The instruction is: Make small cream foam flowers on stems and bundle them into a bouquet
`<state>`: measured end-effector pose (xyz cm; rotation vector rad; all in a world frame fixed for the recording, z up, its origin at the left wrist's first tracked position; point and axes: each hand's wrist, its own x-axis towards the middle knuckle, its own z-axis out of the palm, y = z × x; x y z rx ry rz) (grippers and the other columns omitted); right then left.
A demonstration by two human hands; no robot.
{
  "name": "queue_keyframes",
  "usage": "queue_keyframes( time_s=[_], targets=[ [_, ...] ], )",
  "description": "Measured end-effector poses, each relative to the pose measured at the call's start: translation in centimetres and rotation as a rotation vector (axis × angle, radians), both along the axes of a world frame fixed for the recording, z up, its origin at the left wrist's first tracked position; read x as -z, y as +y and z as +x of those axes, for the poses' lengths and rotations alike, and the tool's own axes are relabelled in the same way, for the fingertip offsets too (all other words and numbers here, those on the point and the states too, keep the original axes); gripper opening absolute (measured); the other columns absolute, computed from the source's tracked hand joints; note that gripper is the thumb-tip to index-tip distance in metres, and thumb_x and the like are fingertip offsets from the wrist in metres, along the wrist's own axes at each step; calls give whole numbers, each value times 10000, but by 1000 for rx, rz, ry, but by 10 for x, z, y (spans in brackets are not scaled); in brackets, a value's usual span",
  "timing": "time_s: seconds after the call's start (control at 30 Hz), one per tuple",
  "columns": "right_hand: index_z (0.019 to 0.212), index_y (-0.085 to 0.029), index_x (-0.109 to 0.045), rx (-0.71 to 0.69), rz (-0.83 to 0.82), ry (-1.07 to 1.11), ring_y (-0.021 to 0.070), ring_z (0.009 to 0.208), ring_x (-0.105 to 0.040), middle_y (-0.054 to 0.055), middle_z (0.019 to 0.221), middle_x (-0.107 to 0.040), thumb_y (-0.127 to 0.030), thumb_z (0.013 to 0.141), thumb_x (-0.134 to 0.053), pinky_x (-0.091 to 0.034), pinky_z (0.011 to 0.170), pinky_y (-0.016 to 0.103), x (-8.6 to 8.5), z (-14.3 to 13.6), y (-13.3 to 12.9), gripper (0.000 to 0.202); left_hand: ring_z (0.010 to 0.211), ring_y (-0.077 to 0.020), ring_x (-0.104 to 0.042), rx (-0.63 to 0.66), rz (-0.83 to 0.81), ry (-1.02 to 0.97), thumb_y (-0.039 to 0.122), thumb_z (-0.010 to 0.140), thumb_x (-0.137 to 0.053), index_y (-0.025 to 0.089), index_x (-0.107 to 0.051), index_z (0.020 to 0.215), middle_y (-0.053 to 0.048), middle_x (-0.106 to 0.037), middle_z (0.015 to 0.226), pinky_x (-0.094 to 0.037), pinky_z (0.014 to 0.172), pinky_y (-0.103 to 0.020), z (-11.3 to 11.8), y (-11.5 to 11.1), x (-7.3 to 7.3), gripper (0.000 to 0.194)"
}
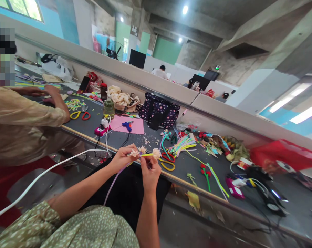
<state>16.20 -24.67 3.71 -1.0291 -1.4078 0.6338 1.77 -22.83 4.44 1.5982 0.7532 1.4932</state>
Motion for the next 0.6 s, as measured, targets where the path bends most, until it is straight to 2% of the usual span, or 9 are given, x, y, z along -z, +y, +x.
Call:
queue_keyframes(
  time_s=[0.17,0.27,0.33,0.47,0.6],
  targets=[
    [775,-162,-620,-12,40,-26,118,658,-510,1,737,-573,-315,804,-620,-417,635,233,-2,2,-1,155,662,-88,-475,286,-290,-309,263,701,-734,120,-648,658,1,-483,711,-370,640,-219,1,2,2,172],
    [770,-167,-622,-11,77,-67,130,685,-527,10,750,-578,-299,808,-617,-431,661,247,0,6,1,138,650,-87,-502,430,-458,-408,202,633,-774,113,-654,678,7,-505,683,-380,655,-220,0,6,3,156],
    [762,-173,-628,-25,111,-111,139,714,-532,13,754,-577,-285,816,-610,-433,684,256,1,9,2,126,666,-93,-526,505,-514,-430,164,602,-781,106,-657,660,-2,-539,692,-388,680,-222,0,9,4,148],
    [767,-184,-641,-42,162,-144,148,748,-543,17,764,-580,-267,820,-608,-436,698,265,-2,14,4,105,675,-98,-541,609,-576,-421,141,595,-775,95,-678,675,-18,-582,696,-391,690,-226,0,18,10,134],
    [765,-184,-635,-57,121,-134,141,714,-543,15,760,-573,-283,821,-607,-443,669,257,-4,18,7,116,648,-99,-545,600,-643,-404,148,582,-787,89,-689,708,-29,-612,690,-399,670,-232,3,25,17,170]
  ],
)
